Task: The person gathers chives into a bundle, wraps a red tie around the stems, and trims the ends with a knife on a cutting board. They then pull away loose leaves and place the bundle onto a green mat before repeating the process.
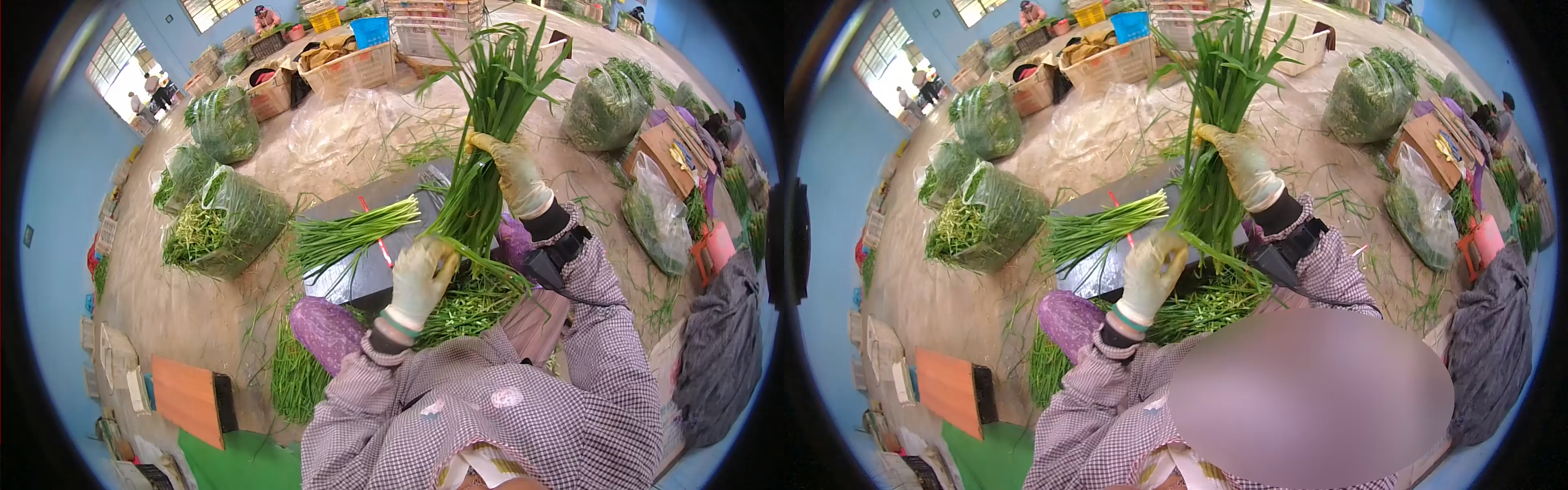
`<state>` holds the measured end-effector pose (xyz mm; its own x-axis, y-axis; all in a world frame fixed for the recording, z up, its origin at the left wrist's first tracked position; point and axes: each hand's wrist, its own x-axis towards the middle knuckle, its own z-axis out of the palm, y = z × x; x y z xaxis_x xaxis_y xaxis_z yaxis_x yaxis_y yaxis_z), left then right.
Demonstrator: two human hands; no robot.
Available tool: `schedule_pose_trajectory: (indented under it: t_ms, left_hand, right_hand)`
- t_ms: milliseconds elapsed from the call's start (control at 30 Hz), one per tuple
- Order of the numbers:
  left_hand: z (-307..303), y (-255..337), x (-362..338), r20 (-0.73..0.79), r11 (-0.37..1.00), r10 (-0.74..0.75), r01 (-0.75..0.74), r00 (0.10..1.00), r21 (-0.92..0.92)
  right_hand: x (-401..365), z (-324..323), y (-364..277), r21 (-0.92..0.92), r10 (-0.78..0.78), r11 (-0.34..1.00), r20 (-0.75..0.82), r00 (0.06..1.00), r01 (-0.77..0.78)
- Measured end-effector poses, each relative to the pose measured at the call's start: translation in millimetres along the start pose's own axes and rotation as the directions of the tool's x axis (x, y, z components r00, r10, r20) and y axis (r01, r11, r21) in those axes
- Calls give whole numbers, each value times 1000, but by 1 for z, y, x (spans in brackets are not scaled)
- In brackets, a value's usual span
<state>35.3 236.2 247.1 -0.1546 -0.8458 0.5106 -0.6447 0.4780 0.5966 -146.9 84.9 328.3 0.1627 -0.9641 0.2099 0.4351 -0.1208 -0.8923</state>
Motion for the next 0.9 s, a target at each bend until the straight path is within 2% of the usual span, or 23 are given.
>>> schedule_pose_trajectory:
  t_ms: [100,133,200,300,333,367,433,500,533,567,600,633,667,700,767,833,867,900]
  left_hand:
    - [8,29,41,-262,958,231,-172,937,230]
    - [14,26,44,-255,957,229,-169,939,238]
    - [25,12,50,-244,951,232,-167,942,259]
    - [23,2,41,-334,987,143,-110,932,115]
    - [18,1,31,-378,989,148,-146,914,33]
    - [9,6,17,-356,991,94,-120,930,-52]
    - [1,7,-19,-354,990,107,-132,929,-47]
    - [-3,5,-51,-248,979,163,-188,955,-79]
    - [-4,-3,-64,-67,977,164,-171,984,-124]
    - [-6,-12,-75,302,996,93,-86,949,-39]
    - [3,-39,-98,509,994,110,-93,854,-58]
    - [9,-63,-115,686,993,120,-92,718,-77]
    - [1,-69,-115,762,997,41,-76,646,10]
    - [2,-83,-109,687,999,45,-50,725,-12]
    - [-29,-52,-55,533,972,-234,190,813,137]
    - [-48,-37,-6,265,974,-227,217,937,64]
    - [-44,-41,12,95,994,-92,97,991,-57]
    - [-38,-42,28,-94,988,38,-51,995,-146]
  right_hand:
    - [-5,3,2,48,86,995,57,995,-88]
    - [-7,4,2,72,122,989,83,989,-128]
    - [-7,7,6,29,91,995,64,994,-93]
    - [-5,7,3,45,28,999,18,999,-29]
    - [-6,6,2,58,20,998,4,1000,-20]
    - [-5,4,-1,69,10,998,-8,1000,-9]
    - [-5,2,-12,45,-43,998,-26,999,44]
    - [-4,-6,-13,37,-67,997,-49,997,69]
    - [-2,-10,-13,42,-76,996,-56,996,78]
    - [2,-14,-14,47,-84,995,-60,995,87]
    - [6,-19,-13,45,-52,997,-65,997,55]
    - [4,-20,-13,26,-42,999,-92,995,44]
    - [3,-18,-15,5,-34,999,-113,993,34]
    - [5,-15,-17,-16,-31,999,-132,991,29]
    - [-3,-9,-14,4,13,1000,-53,999,-13]
    - [-11,1,-11,-44,103,994,23,994,-102]
    - [-18,10,-13,-70,155,986,71,985,-150]
    - [-28,21,-17,-98,203,977,119,972,-192]
